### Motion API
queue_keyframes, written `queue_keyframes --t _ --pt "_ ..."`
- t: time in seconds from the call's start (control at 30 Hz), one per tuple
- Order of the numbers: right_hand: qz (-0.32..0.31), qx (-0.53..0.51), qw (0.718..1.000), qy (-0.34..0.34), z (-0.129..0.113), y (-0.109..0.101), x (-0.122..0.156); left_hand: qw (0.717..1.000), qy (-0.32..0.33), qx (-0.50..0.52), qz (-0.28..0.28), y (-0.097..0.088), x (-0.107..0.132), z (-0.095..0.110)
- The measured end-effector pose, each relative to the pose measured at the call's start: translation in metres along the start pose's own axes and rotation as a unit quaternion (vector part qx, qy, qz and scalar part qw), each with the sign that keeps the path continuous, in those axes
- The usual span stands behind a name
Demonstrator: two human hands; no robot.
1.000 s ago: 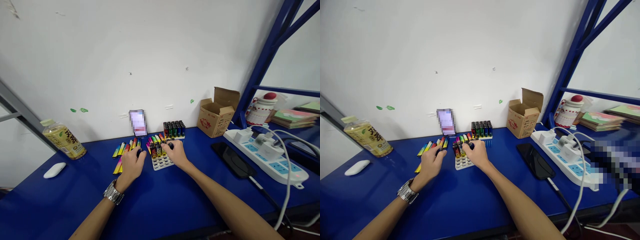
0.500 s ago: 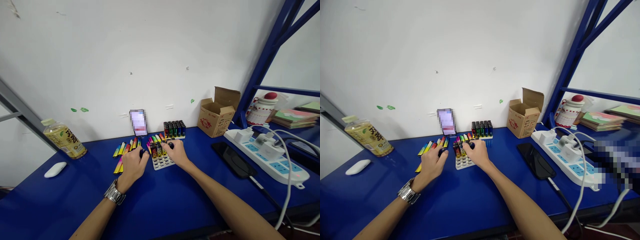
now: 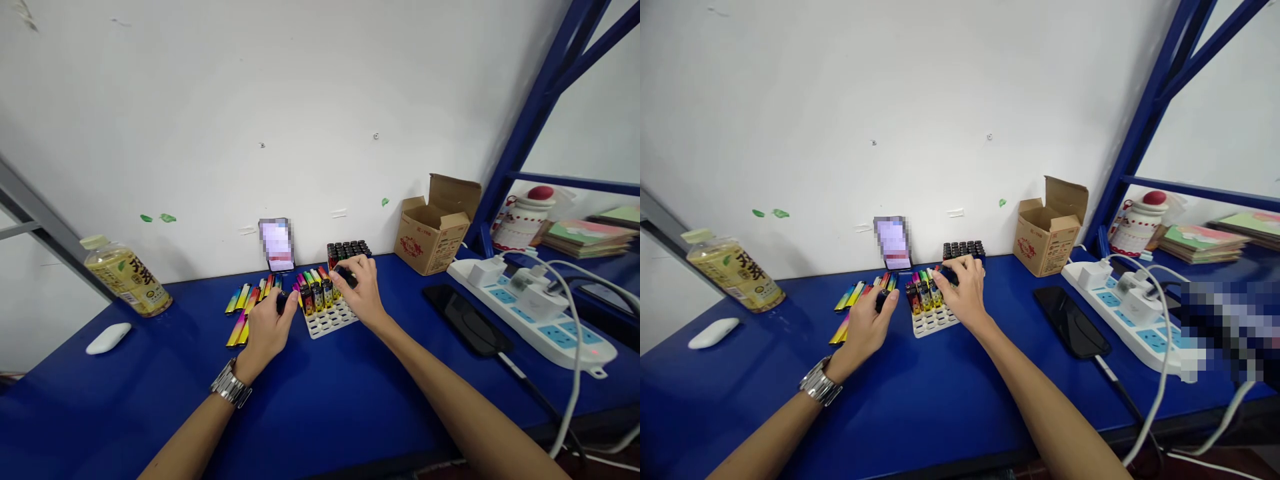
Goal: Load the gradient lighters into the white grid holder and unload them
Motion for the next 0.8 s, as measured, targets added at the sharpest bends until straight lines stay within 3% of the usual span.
queue_keyframes --t 0.4,0.57,0.8 --pt "-0.089 0.066 0.994 0.005 0.018 0.025 0.004 1.000 0.003 -0.006 -0.005 0.000 0.000 0.000" --pt "-0.108 0.088 0.990 -0.013 0.015 0.026 0.002 1.000 -0.004 0.010 -0.013 0.002 0.000 -0.001" --pt "-0.126 0.142 0.982 0.015 0.011 0.021 0.003 0.998 0.005 0.066 -0.015 0.004 0.003 -0.001"
Point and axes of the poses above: each hand's wrist, its own x-axis away from the middle knuckle, its own y-axis out of the palm, z = x × y, the point moved 9 cm from there along -x, towards the middle knuckle, and after that the axes turned 14 degrees about -z, right-handed, at the moved point
